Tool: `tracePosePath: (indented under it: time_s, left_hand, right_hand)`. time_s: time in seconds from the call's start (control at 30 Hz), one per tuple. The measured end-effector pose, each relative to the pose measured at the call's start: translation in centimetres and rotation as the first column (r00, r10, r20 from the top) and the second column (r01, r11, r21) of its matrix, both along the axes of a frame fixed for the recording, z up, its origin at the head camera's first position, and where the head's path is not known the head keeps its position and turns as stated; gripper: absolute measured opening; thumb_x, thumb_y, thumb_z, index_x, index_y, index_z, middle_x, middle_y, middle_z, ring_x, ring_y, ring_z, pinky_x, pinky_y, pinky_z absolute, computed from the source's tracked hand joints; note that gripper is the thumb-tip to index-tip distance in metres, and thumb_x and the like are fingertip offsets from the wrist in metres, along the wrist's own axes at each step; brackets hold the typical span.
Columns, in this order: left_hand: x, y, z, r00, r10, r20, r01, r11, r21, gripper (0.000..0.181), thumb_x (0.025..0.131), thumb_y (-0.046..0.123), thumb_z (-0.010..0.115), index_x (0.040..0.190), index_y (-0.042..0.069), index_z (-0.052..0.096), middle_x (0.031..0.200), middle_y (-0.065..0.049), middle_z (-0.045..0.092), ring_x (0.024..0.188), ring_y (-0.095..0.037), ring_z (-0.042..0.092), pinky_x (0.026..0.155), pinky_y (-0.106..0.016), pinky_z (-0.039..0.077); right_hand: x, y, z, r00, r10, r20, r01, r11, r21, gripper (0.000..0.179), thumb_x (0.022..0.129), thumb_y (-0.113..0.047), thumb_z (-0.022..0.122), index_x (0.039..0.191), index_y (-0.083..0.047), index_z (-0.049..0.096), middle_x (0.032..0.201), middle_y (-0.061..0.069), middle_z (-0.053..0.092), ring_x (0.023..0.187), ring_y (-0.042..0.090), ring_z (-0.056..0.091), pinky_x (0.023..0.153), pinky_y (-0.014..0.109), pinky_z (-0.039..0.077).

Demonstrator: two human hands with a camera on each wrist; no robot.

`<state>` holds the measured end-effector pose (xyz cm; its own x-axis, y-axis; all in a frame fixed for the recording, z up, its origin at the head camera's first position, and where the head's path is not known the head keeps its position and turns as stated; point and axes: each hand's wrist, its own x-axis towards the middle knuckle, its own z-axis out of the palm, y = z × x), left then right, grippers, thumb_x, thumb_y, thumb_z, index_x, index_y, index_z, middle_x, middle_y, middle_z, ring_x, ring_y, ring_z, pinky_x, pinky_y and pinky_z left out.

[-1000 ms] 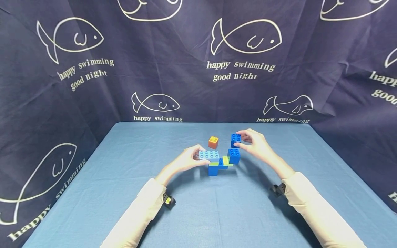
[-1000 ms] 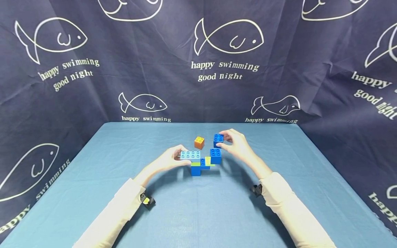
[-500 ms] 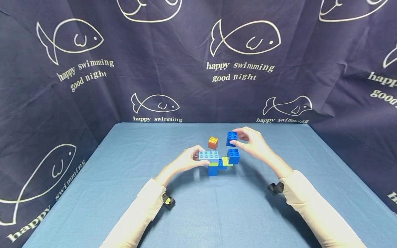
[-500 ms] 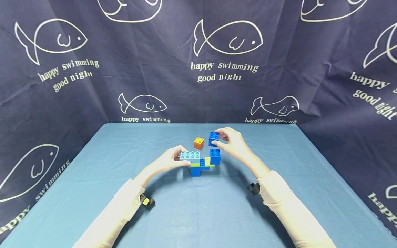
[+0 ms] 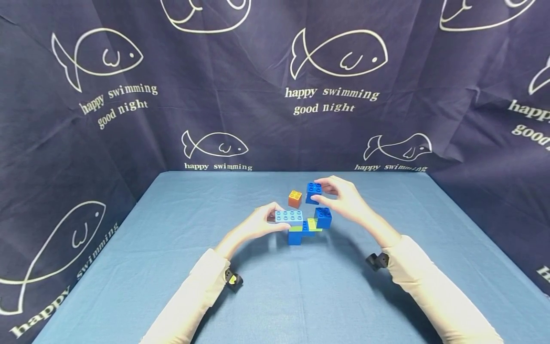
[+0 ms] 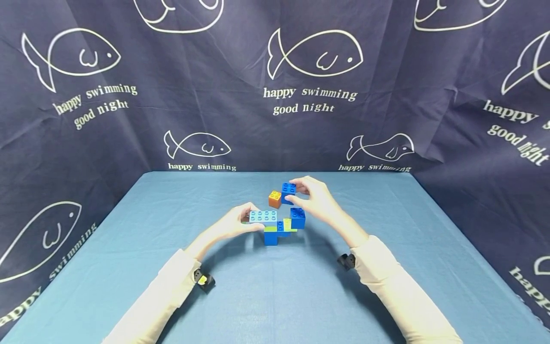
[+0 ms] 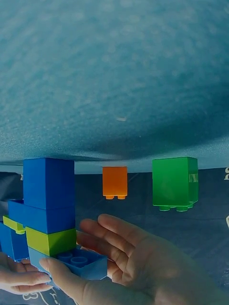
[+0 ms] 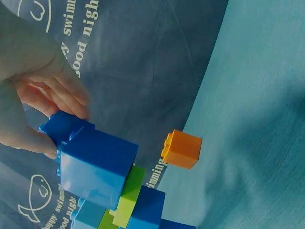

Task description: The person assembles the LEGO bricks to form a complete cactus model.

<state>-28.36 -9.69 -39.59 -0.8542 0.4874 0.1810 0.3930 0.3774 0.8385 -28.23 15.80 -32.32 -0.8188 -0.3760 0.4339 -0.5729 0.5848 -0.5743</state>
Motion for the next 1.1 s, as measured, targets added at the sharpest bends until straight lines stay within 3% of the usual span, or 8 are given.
tracePosePath:
  time_s: [0.6, 0.8, 1.1]
  left_hand:
    - [0.1, -0.1, 0.0, 0.999, -0.022, 0.034, 0.022, 1.0, 0.004, 0.033, 0.081, 0.027, 0.074, 0.102, 0.01, 0.055, 0.09, -0.002, 0.066, 0.083, -0.01, 0.062, 0.082, -0.027, 0.052]
    - [0.0, 0.0, 0.0, 0.997, -0.051, 0.058, 0.049, 0.998, 0.043, 0.033, 0.082, 0.021, 0.073, 0.104, 0.006, 0.054, 0.095, -0.006, 0.068, 0.085, -0.009, 0.065, 0.081, -0.026, 0.053]
    - [0.1, 0.0, 0.0, 0.997, -0.047, 0.059, 0.045, 0.998, 0.04, 0.033, 0.082, 0.022, 0.073, 0.103, 0.006, 0.054, 0.092, -0.006, 0.068, 0.083, -0.009, 0.065, 0.077, -0.024, 0.053]
  right_hand:
    - [1.1, -1.4, -0.4, 0.995, 0.096, 0.037, -0.096, 0.995, -0.004, 0.04, 0.082, -0.023, 0.073, 0.117, -0.006, 0.061, 0.109, 0.009, 0.066, 0.098, 0.023, 0.065, 0.087, 0.04, 0.052]
    - [1.3, -1.9, -0.5, 0.991, 0.136, 0.002, -0.136, 0.991, -0.01, 0.038, 0.081, -0.02, 0.074, 0.114, -0.006, 0.062, 0.105, 0.008, 0.067, 0.094, 0.022, 0.066, 0.087, 0.038, 0.053]
    - [1.7, -2.3, -0.6, 0.987, 0.158, -0.018, -0.158, 0.987, 0.002, 0.039, 0.08, -0.021, 0.075, 0.113, -0.007, 0.064, 0.103, 0.007, 0.067, 0.094, 0.021, 0.067, 0.084, 0.037, 0.053]
